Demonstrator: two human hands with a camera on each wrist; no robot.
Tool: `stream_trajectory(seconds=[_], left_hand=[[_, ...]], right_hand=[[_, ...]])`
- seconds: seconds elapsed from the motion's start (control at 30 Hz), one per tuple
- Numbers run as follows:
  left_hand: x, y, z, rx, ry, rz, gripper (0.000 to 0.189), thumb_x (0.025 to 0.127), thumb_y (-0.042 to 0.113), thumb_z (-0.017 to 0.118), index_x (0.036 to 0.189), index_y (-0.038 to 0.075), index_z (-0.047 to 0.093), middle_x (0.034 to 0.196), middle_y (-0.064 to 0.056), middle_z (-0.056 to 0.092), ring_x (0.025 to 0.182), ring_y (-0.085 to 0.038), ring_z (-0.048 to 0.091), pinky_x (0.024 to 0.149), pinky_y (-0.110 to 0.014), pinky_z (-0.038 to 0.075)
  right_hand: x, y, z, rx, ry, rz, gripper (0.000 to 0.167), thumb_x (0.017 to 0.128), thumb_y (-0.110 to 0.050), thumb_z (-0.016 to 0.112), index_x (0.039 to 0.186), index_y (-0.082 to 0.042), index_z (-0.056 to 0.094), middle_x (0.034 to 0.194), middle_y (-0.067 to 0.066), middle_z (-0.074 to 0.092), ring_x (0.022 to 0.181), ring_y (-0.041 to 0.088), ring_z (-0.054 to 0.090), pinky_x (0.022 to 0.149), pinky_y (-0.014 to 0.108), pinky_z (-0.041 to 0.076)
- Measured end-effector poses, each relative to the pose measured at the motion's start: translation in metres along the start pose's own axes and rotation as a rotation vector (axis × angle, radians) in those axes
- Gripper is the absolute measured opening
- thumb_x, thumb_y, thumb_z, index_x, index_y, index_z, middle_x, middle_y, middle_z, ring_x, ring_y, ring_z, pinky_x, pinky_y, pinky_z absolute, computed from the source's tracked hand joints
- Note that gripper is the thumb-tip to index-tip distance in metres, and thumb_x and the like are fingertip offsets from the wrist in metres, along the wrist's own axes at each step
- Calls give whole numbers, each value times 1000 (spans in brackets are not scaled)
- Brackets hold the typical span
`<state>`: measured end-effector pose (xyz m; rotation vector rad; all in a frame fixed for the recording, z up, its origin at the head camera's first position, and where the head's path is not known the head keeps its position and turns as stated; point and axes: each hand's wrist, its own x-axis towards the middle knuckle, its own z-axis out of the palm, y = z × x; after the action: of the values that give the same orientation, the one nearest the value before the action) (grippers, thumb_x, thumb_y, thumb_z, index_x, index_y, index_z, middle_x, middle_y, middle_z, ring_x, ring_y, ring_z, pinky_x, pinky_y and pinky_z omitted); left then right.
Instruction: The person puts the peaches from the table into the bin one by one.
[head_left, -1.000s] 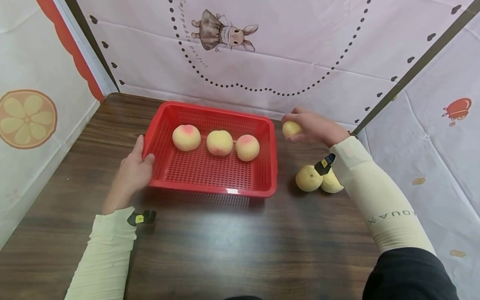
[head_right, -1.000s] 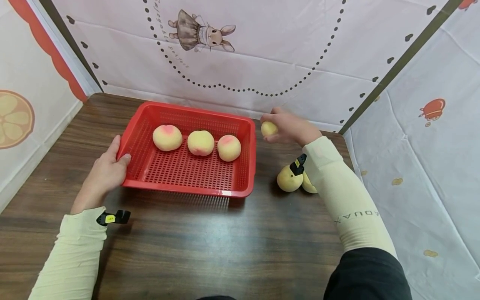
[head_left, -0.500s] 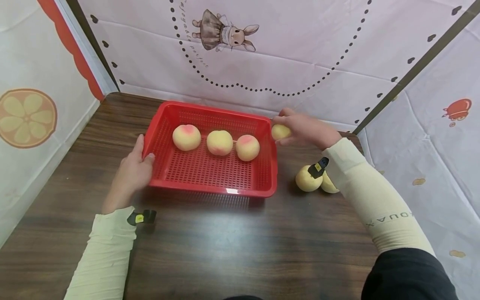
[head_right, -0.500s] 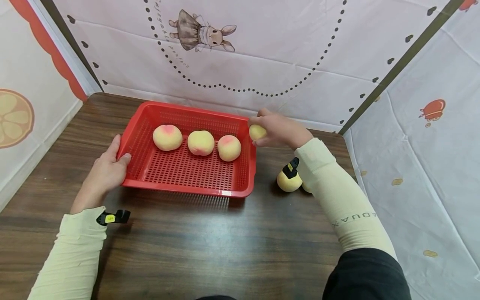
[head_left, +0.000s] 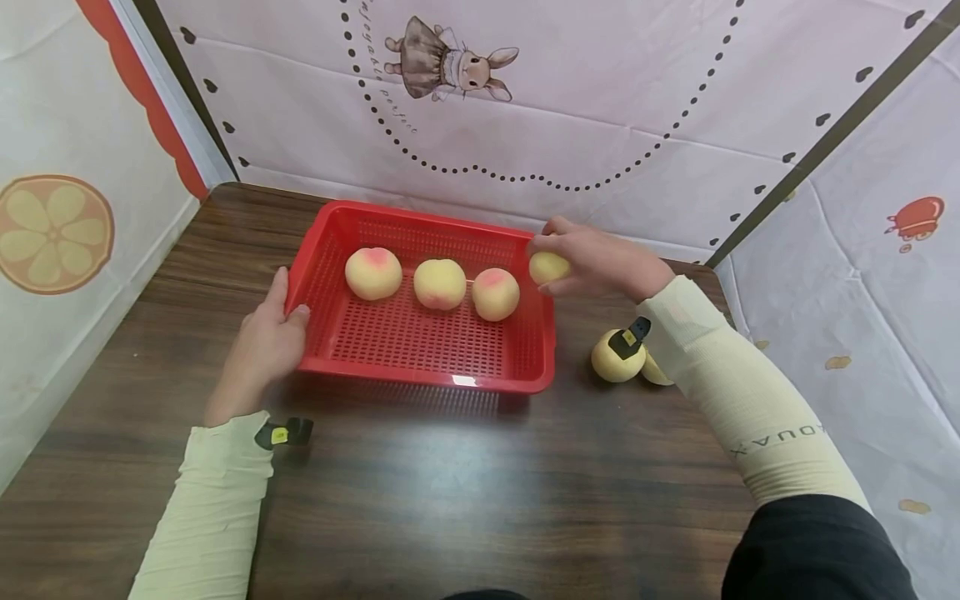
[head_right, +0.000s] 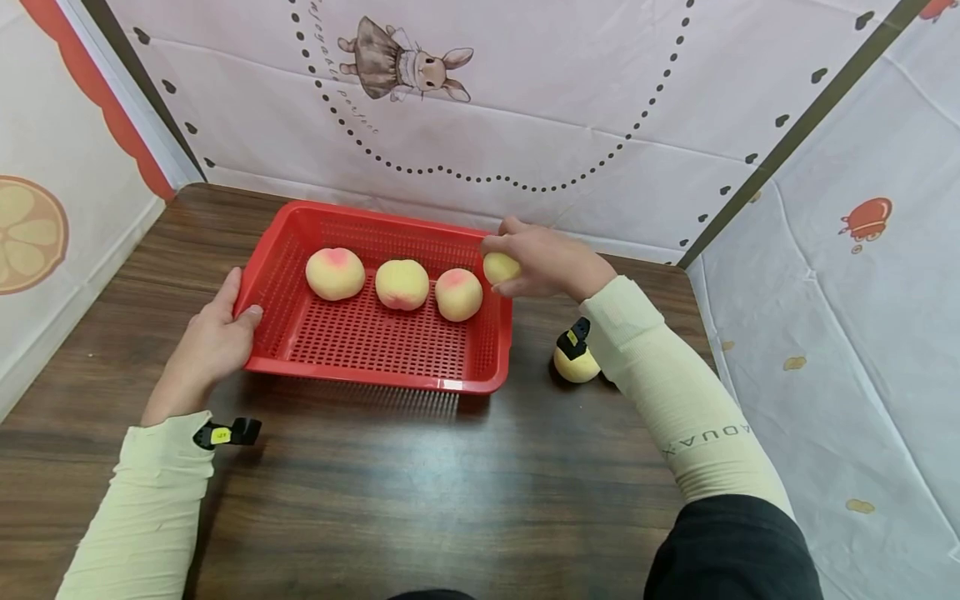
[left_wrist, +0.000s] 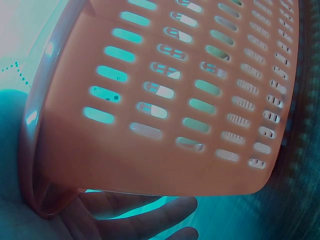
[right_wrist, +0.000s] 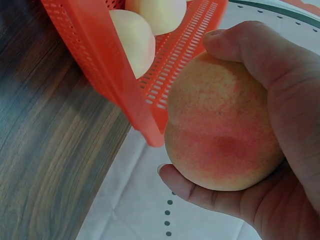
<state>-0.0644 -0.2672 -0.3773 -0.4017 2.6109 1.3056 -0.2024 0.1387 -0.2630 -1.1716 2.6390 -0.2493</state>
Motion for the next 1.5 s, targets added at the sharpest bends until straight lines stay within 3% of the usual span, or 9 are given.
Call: stream_trajectory(seconds=[0.23, 0.5, 0.83, 1.33, 1.5], left_hand=[[0, 0, -1, -17, -5, -15, 78, 111, 42, 35, 163, 30, -22, 171, -27, 20, 137, -54, 46, 111, -76, 38], [1, -1, -2, -16, -7, -21, 78, 111, 42, 35, 163, 29, -22, 170, -27, 20, 136, -53, 47, 111, -75, 39], [0, 0, -1, -6, -3, -22, 78, 111, 42, 35, 163, 29, -22, 169, -28, 23, 133, -52, 49, 111, -75, 39], [-1, -1, 0, -7, -5, -8, 79, 111, 42, 37, 163, 29, -22, 169, -28, 24, 132, -51, 51, 107, -73, 45], [-3, -1, 0, -11, -4, 5, 79, 111, 41, 37, 163, 29, -22, 168, -29, 26, 131, -51, 52, 105, -72, 46]], right_hand=[[4, -9, -1, -25, -12, -1, 37, 89, -23, 76, 125, -22, 69, 122, 7, 57, 97, 23, 62, 83, 36, 53], [11, -17, -1, -73, -10, -53, 41, 87, -24, 78, 127, -21, 69, 121, 7, 58, 97, 22, 60, 82, 34, 51], [19, -33, 1, -94, -17, -116, 32, 87, -25, 78, 118, -25, 70, 115, 3, 56, 92, 19, 58, 75, 33, 49], [32, -49, 10, -54, -95, -128, 42, 89, -26, 82, 128, -25, 69, 125, 6, 56, 108, 23, 59, 87, 36, 54], [33, -49, 16, -29, -127, -141, 46, 90, -28, 82, 134, -25, 67, 122, 3, 55, 106, 22, 58, 89, 35, 52]])
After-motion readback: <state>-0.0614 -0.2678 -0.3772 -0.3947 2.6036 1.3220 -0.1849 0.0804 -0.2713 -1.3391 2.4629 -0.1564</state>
